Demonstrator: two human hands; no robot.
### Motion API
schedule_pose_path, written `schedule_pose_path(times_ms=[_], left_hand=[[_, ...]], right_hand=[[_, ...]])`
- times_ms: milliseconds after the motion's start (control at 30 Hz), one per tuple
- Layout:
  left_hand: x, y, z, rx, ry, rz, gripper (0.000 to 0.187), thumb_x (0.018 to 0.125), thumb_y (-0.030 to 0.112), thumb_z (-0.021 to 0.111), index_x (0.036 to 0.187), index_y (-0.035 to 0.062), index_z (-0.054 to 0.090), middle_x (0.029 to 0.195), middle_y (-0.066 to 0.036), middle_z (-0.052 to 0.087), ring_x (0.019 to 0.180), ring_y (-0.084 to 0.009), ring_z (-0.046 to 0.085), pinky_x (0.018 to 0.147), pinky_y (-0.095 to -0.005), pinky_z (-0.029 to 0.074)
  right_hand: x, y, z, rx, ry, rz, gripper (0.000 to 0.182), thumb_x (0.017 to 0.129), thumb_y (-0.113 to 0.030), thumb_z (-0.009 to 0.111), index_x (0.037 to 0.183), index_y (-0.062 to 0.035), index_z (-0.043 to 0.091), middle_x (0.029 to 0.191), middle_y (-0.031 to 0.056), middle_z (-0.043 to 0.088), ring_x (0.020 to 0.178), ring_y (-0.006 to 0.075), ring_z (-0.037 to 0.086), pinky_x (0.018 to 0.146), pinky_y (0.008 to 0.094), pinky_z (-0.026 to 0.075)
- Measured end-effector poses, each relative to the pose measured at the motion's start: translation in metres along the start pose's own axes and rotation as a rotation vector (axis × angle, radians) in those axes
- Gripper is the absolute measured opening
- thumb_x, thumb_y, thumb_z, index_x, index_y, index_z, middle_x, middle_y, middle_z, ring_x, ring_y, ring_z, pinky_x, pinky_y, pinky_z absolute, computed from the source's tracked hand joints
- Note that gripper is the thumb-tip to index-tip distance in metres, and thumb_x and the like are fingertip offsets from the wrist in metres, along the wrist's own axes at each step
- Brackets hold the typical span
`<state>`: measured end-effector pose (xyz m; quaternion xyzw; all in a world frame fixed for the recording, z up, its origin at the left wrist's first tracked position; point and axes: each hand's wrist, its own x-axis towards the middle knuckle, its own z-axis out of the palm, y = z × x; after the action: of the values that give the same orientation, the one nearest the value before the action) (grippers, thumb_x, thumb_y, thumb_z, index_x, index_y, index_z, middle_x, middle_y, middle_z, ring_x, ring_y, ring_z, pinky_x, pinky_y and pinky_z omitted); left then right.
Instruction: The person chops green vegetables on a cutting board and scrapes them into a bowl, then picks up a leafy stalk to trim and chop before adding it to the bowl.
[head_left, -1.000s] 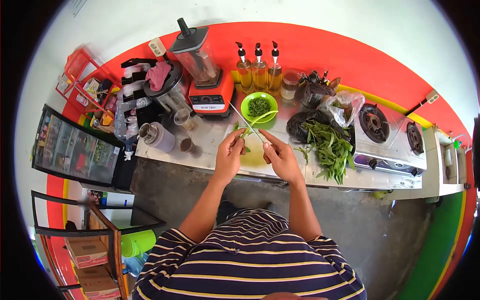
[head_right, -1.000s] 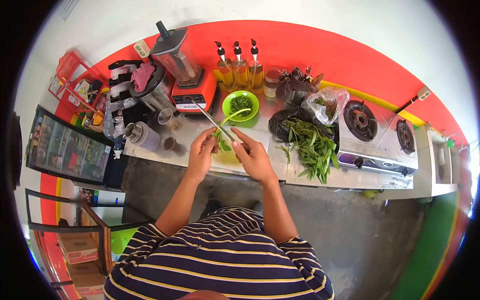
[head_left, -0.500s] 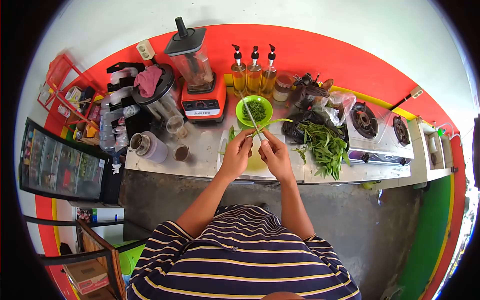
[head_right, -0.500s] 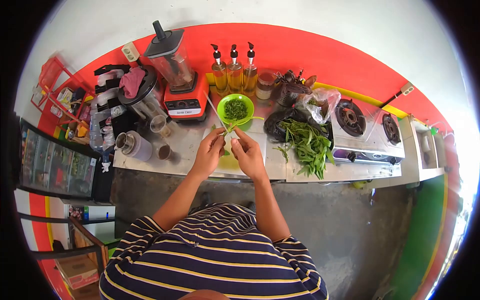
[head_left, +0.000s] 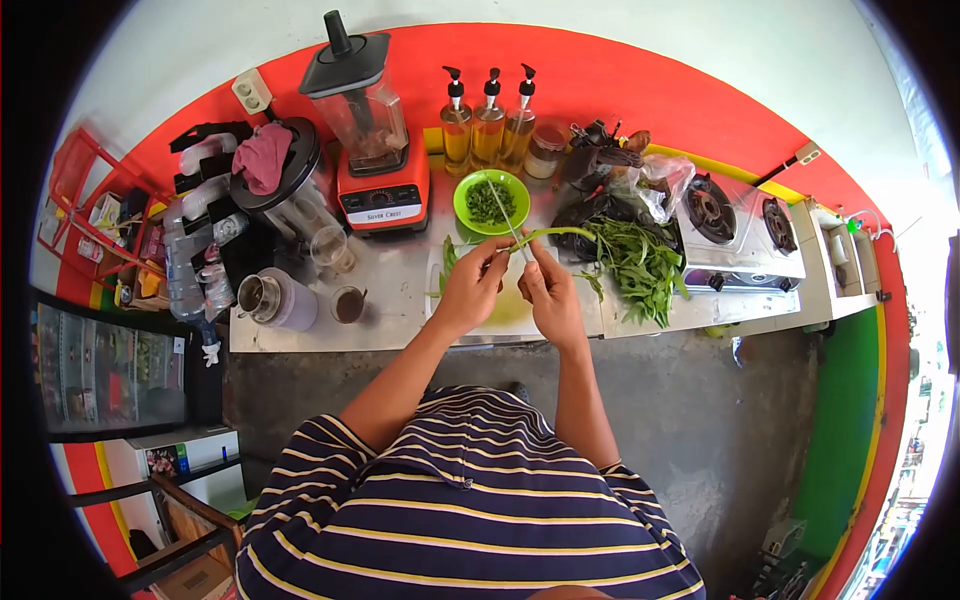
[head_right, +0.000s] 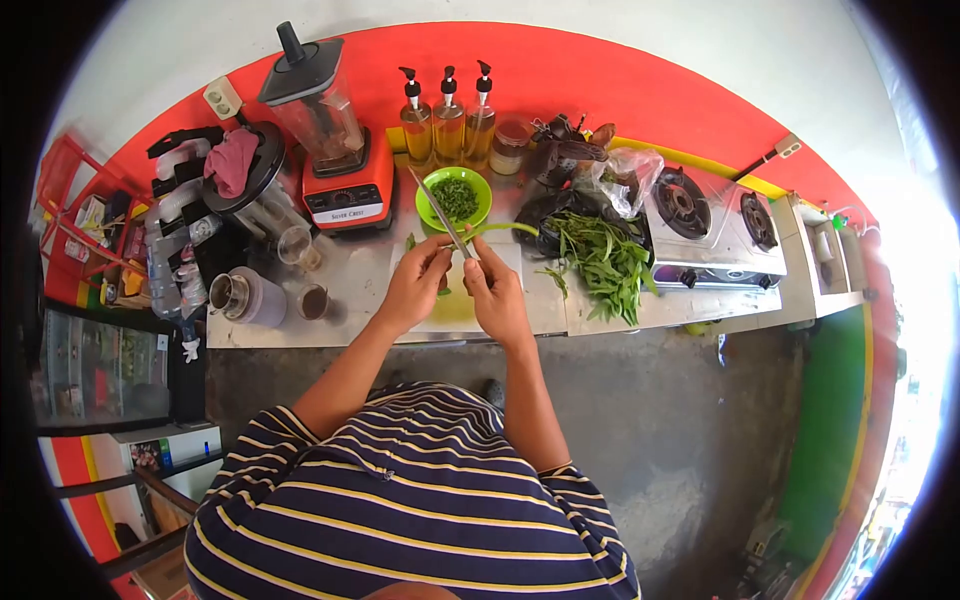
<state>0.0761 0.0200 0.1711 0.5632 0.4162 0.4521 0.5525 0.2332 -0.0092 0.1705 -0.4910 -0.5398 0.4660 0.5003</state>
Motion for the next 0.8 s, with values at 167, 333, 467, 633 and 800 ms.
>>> schedule_pose_path(times_ms=[167,333,467,633,800], left_hand=[[0.003,-0.006,0.0,0.078,0.005,0.017,0.027,0.105,0.016,0.052,0.123,-0.0012,0.064,0.074,-0.005,0.058,0.062,-0.0103,0.049,0.057,-0.0297,0.041],[0.015,-0.033,-0.01,0.182,-0.054,-0.076,0.029,0.103,0.015,0.052,0.121,-0.0037,0.065,0.081,-0.014,0.066,0.066,-0.0198,0.06,0.063,-0.0344,0.047],[0.025,-0.064,-0.014,0.329,-0.062,0.038,0.031,0.103,0.016,0.049,0.123,-0.0003,0.067,0.086,-0.009,0.068,0.067,-0.0149,0.06,0.063,-0.0317,0.049],[0.036,-0.099,-0.009,0.508,-0.069,0.023,0.031,0.099,0.016,0.05,0.117,-0.0014,0.069,0.093,-0.021,0.071,0.077,-0.0306,0.068,0.073,-0.0404,0.053],[0.029,-0.126,0.002,0.593,-0.107,-0.133,0.031,0.097,0.016,0.05,0.113,-0.0005,0.071,0.101,-0.027,0.07,0.095,-0.0442,0.067,0.084,-0.0484,0.051]], right_hand=[[0.003,0.014,0.008,0.274,-0.024,0.062,0.053,0.107,-0.027,0.055,0.154,-0.0047,0.043,0.073,-0.0036,0.045,0.063,0.0048,0.038,0.055,0.0228,0.034],[0.008,0.022,0.01,0.395,-0.005,0.246,0.041,0.11,-0.031,0.047,0.141,-0.0052,0.055,0.08,-0.0018,0.052,0.055,0.0036,0.041,0.047,0.0203,0.032],[0.014,0.054,0.01,0.314,0.044,0.289,0.038,0.109,-0.033,0.051,0.132,-0.0047,0.061,0.079,-0.0019,0.054,0.053,0.0033,0.041,0.046,0.0203,0.031],[0.016,0.092,0.013,0.153,0.146,0.32,0.038,0.106,-0.036,0.056,0.117,-0.0022,0.071,0.074,-0.0009,0.058,0.054,0.0059,0.045,0.047,0.024,0.034],[0.005,0.118,0.028,-0.353,0.373,0.207,0.038,0.101,-0.035,0.062,0.106,0.0007,0.073,0.063,0.0097,0.058,0.059,0.0133,0.05,0.056,0.0339,0.041]])
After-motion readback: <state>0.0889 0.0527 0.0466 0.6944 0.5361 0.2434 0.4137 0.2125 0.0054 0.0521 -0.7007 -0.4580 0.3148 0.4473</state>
